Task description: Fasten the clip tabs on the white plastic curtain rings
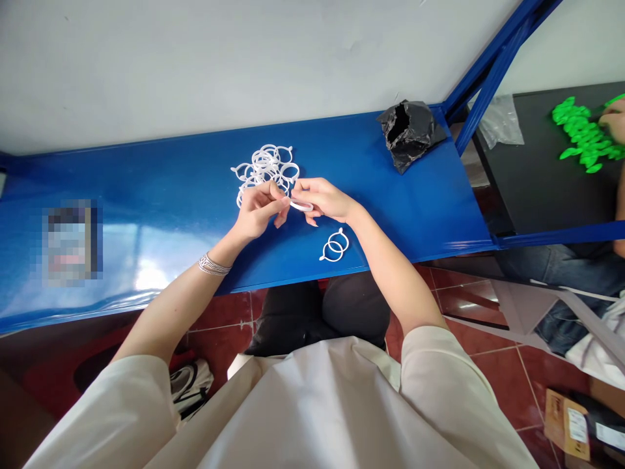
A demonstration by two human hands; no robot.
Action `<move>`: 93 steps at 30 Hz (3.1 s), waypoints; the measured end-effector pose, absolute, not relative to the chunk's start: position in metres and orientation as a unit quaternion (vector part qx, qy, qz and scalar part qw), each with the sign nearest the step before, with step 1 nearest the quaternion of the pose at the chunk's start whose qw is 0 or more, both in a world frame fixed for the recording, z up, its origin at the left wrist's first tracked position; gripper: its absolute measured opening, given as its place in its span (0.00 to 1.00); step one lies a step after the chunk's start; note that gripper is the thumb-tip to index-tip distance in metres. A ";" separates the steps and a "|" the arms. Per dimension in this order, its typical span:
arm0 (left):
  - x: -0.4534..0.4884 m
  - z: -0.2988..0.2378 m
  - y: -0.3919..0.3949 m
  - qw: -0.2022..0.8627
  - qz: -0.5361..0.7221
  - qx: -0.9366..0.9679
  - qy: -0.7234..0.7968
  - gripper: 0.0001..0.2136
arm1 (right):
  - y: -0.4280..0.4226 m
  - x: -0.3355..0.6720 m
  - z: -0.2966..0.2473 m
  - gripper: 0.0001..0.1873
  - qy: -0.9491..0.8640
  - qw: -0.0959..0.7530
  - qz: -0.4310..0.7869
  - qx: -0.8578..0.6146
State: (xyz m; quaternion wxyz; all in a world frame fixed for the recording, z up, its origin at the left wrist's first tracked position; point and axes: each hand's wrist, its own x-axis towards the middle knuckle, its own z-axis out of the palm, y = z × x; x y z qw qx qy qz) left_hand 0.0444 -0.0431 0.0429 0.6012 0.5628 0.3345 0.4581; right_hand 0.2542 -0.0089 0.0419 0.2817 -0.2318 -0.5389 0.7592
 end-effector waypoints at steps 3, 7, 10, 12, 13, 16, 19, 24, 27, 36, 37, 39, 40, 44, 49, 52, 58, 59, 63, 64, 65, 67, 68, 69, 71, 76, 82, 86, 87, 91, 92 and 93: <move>0.047 0.042 -0.043 0.616 0.460 0.549 0.328 0.28 | -0.010 0.252 0.040 0.33 -0.561 0.296 0.737 -0.233; 0.047 0.042 -0.044 0.637 0.449 0.534 0.328 0.28 | -0.012 0.250 0.037 0.30 -0.603 0.311 0.679 -0.280; 0.046 0.040 -0.042 0.645 0.437 0.530 0.335 0.28 | -0.015 0.250 0.039 0.27 -0.623 0.305 0.653 -0.303; 0.044 0.038 -0.041 0.643 0.430 0.535 0.340 0.28 | -0.015 0.249 0.041 0.26 -0.630 0.303 0.648 -0.303; 0.043 0.036 -0.039 0.636 0.429 0.542 0.345 0.28 | -0.015 0.249 0.041 0.26 -0.630 0.305 0.647 -0.303; 0.037 0.031 -0.036 0.564 0.452 0.580 0.377 0.26 | -0.013 0.248 0.038 0.30 -0.624 0.327 0.632 -0.323; 0.027 0.027 -0.030 0.397 0.499 0.634 0.438 0.22 | -0.008 0.250 0.033 0.38 -0.636 0.361 0.565 -0.382; 0.010 0.021 -0.017 0.177 0.463 0.699 0.516 0.14 | 0.001 0.263 0.034 0.25 -0.679 0.379 0.416 -0.471; 0.005 0.015 -0.009 0.114 0.447 0.704 0.540 0.10 | 0.004 0.274 0.041 0.23 -0.700 0.327 0.418 -0.478; 0.000 -0.012 0.002 0.037 0.430 0.698 0.572 0.12 | 0.006 0.314 0.075 0.28 -0.767 -0.025 0.502 -0.399; 0.000 -0.013 0.003 0.035 0.429 0.699 0.570 0.13 | 0.006 0.314 0.077 0.28 -0.771 -0.059 0.491 -0.401; 0.001 -0.012 0.002 0.030 0.431 0.702 0.567 0.13 | 0.006 0.312 0.079 0.22 -0.780 -0.105 0.458 -0.413; 0.002 -0.010 0.000 0.026 0.433 0.704 0.563 0.13 | 0.005 0.310 0.078 0.18 -0.785 -0.113 0.444 -0.417; 0.014 0.008 -0.013 0.045 0.447 0.728 0.519 0.10 | 0.003 0.303 0.069 0.07 -0.817 -0.010 0.413 -0.402; 0.037 0.025 -0.037 0.233 0.422 0.740 0.470 0.14 | -0.001 0.287 0.051 0.08 -0.803 0.221 0.397 -0.386; 0.044 0.024 -0.043 0.378 0.377 0.711 0.457 0.21 | -0.005 0.271 0.040 0.06 -0.789 0.274 0.406 -0.371; 0.045 0.021 -0.036 0.514 0.439 0.591 0.440 0.26 | -0.006 0.253 0.030 0.19 -0.667 0.391 0.486 -0.407; 0.046 0.022 -0.035 0.513 0.461 0.578 0.436 0.26 | -0.006 0.253 0.031 0.22 -0.645 0.384 0.518 -0.411; 0.048 0.029 -0.036 0.532 0.509 0.540 0.407 0.26 | -0.006 0.254 0.042 0.30 -0.598 0.333 0.634 -0.360; 0.049 0.032 -0.037 0.552 0.504 0.531 0.398 0.26 | -0.007 0.254 0.044 0.32 -0.581 0.335 0.659 -0.340; 0.049 0.034 -0.038 0.578 0.493 0.522 0.388 0.26 | -0.007 0.254 0.046 0.33 -0.562 0.339 0.682 -0.323; 0.049 0.040 -0.039 0.639 0.453 0.500 0.370 0.24 | -0.009 0.253 0.048 0.34 -0.532 0.339 0.719 -0.292; 0.048 0.043 -0.040 0.667 0.430 0.489 0.362 0.23 | -0.010 0.252 0.048 0.34 -0.527 0.333 0.731 -0.278; 0.047 0.046 -0.040 0.691 0.410 0.478 0.355 0.21 | -0.011 0.251 0.048 0.33 -0.527 0.324 0.740 -0.265; 0.046 0.049 -0.040 0.718 0.388 0.465 0.343 0.19 | -0.013 0.248 0.046 0.32 -0.530 0.309 0.754 -0.235; 0.045 0.051 -0.039 0.735 0.383 0.453 0.328 0.16 | -0.016 0.239 0.040 0.31 -0.520 0.297 0.779 -0.186; 0.047 0.052 -0.040 0.749 0.387 0.437 0.313 0.21 | -0.016 0.238 0.038 0.30 -0.519 0.317 0.778 -0.158; 0.045 0.050 -0.037 0.715 0.405 0.464 0.332 0.23 | -0.012 0.241 0.036 0.28 -0.535 0.369 0.723 -0.236; 0.044 0.048 -0.036 0.703 0.413 0.469 0.339 0.24 | -0.010 0.241 0.035 0.29 -0.538 0.392 0.698 -0.264; 0.042 0.042 -0.034 0.665 0.434 0.499 0.349 0.24 | -0.005 0.243 0.030 0.33 -0.549 0.429 0.633 -0.337; 0.041 0.041 -0.034 0.659 0.433 0.506 0.349 0.23 | -0.005 0.243 0.030 0.34 -0.551 0.427 0.630 -0.341; 0.041 0.039 -0.034 0.651 0.434 0.513 0.353 0.24 | -0.005 0.243 0.031 0.35 -0.553 0.424 0.630 -0.343</move>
